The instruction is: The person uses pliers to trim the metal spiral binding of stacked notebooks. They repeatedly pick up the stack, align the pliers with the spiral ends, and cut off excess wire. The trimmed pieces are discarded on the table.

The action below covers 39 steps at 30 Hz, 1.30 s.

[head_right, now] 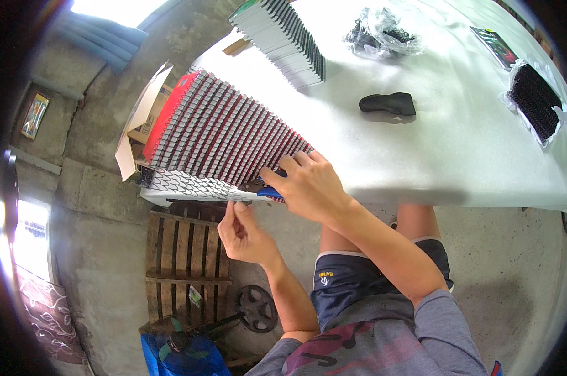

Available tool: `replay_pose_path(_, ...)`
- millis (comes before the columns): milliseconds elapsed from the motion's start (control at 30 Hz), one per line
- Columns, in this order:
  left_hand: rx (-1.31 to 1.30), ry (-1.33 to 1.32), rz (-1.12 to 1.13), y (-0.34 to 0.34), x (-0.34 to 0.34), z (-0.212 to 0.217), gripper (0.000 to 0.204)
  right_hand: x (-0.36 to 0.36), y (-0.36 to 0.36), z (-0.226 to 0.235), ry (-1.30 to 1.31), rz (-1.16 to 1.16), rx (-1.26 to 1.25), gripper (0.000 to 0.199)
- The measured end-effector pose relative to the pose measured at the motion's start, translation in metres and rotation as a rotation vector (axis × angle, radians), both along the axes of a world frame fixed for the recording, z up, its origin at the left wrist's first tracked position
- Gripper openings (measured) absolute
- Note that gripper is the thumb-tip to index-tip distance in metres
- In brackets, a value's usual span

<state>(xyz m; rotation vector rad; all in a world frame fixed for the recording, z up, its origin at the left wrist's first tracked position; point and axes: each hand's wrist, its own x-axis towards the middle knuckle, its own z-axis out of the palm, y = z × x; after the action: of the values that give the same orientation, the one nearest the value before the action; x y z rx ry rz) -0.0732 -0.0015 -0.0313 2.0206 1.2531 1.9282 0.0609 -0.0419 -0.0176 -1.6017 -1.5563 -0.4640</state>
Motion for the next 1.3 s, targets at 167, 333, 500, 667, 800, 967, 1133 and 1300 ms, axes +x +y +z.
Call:
replay_pose_path(167,-0.669,-1.217,-0.746,0.005,-0.011,0.002,0.018,0.002,0.001,-0.001,0.014,-0.002,0.012,0.034)
replay_pose_path(333,-0.981,-1.563,-1.277,0.016,-0.019,-0.011,0.02,0.002,-0.001,0.0,0.071,0.017,-0.027,0.048)
replay_pose_path(500,-1.096,-1.695,-1.436,0.027,-0.02,-0.009,0.024,0.003,-0.004,0.002,0.116,0.022,-0.069,0.058)
replay_pose_path(667,-0.878,-1.501,-1.143,0.014,-0.012,0.019,0.032,0.003,-0.006,0.003,0.156,0.038,-0.11,0.059)
replay_pose_path(800,-0.615,-1.035,-0.979,0.013,-0.008,0.017,0.042,0.002,-0.007,0.01,0.14,0.028,-0.09,0.058)
replay_pose_path(967,-0.572,-0.814,-0.81,0.016,0.0,0.023,0.029,-0.002,-0.003,0.01,0.13,0.013,-0.095,0.054)
replay_pose_path(1133,-0.535,-0.801,-0.769,0.015,0.005,0.024,0.021,-0.002,-0.003,0.012,0.137,0.043,-0.118,0.049)
replay_pose_path(1300,-0.505,-0.746,-0.793,0.017,0.005,0.019,0.022,0.0,-0.004,0.012,0.159,0.031,-0.154,0.043)
